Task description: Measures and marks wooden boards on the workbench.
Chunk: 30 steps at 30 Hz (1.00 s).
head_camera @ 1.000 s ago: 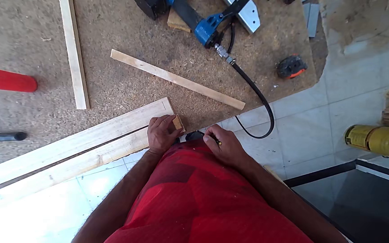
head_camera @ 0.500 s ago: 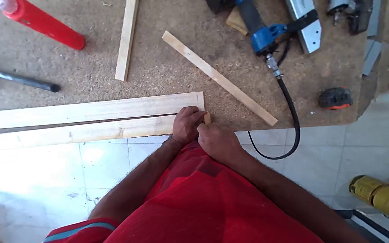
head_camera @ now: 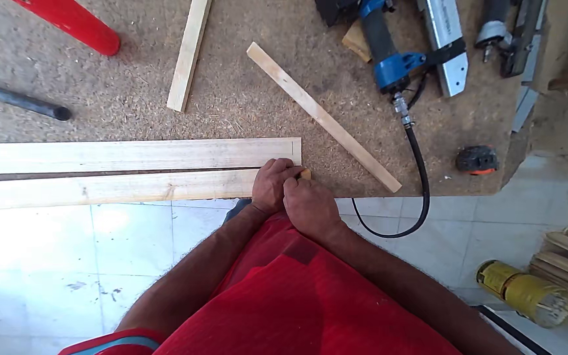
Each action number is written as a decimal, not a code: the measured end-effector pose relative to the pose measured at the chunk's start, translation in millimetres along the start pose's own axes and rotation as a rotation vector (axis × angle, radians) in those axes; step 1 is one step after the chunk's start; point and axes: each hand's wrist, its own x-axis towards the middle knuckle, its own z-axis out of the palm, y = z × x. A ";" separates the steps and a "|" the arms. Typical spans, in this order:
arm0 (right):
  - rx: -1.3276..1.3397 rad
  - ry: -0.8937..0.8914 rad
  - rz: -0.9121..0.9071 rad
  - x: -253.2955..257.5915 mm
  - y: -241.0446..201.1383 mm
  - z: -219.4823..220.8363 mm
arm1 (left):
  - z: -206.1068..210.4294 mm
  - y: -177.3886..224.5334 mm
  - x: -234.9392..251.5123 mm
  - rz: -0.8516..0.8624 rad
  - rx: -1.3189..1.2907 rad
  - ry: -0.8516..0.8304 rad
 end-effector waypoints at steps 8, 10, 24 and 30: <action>0.022 0.021 0.050 0.4 -2.9 2.9 | -0.6 -0.9 0.8 0.021 -0.030 0.020; 0.065 -0.060 0.094 0.0 -5.3 -5.9 | -1.2 -0.2 0.6 0.024 -0.015 0.016; 0.614 0.473 0.525 -89.4 10.7 -49.6 | -154.3 -37.3 -120.1 -0.383 -0.437 0.074; 0.509 0.047 0.117 -37.7 -160.8 23.7 | -263.9 -104.7 -275.3 -0.622 -0.529 0.113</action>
